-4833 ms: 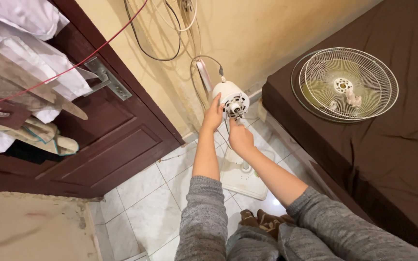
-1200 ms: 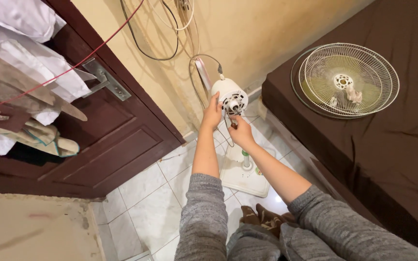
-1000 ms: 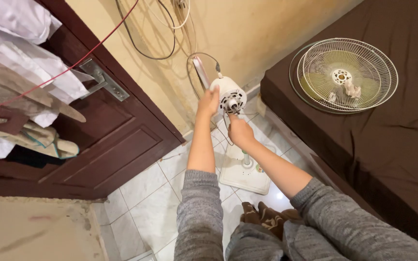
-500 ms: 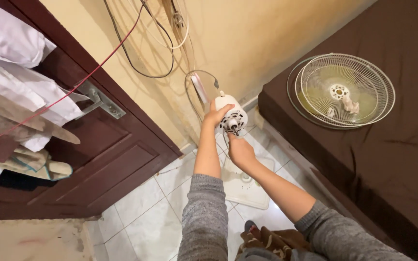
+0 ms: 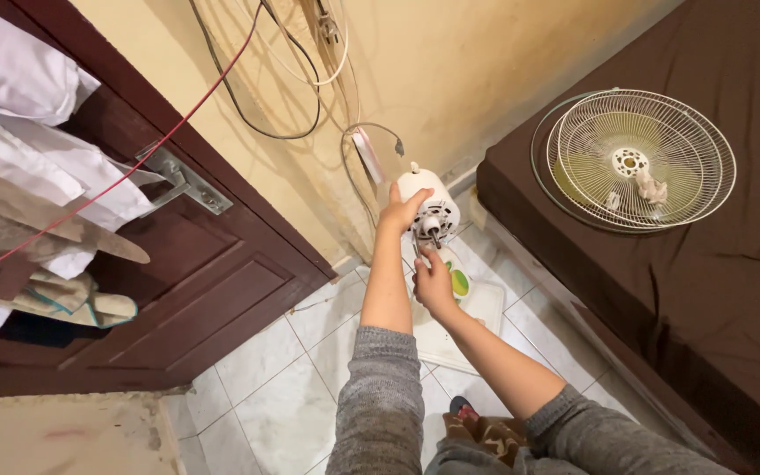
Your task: The person services a pedestal fan whose blade and guard have been removed. They hold the fan motor housing steady and use a screwdriver to loosen and remove screws from the rear housing, working on the disassembled fan placed on the floor beside a bed.
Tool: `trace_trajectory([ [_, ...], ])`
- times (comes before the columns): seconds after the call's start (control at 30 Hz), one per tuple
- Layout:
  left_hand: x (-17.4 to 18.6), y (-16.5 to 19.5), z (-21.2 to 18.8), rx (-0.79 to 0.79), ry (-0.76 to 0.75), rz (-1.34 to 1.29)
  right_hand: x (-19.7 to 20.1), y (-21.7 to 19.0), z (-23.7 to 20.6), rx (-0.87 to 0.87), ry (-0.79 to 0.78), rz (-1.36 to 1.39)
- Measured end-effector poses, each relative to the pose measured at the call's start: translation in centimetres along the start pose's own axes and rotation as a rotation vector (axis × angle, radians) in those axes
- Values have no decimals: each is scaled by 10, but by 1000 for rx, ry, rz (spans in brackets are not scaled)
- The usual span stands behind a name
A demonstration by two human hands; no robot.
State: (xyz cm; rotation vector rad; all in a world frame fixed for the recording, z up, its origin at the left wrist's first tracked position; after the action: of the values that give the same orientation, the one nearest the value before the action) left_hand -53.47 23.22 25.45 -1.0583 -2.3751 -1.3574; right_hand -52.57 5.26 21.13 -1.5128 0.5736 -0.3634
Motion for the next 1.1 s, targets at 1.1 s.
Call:
trace_trajectory([
  [1.1, 6, -18, -78, 81, 272, 48, 104, -86, 26, 594, -494, -1151],
])
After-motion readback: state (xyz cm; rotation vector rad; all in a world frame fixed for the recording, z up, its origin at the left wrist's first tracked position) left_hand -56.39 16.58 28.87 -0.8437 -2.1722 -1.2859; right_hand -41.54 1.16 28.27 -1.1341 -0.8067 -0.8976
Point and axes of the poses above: each hand's wrist, its own z-axis towards the middle knuckle, its own x-axis out of the back of the hand, y = z × x, the point moved 2 cm from there along z, towards the middle knuckle, and after that the axes turned 14 degrees about x, right-handed, at the moved point
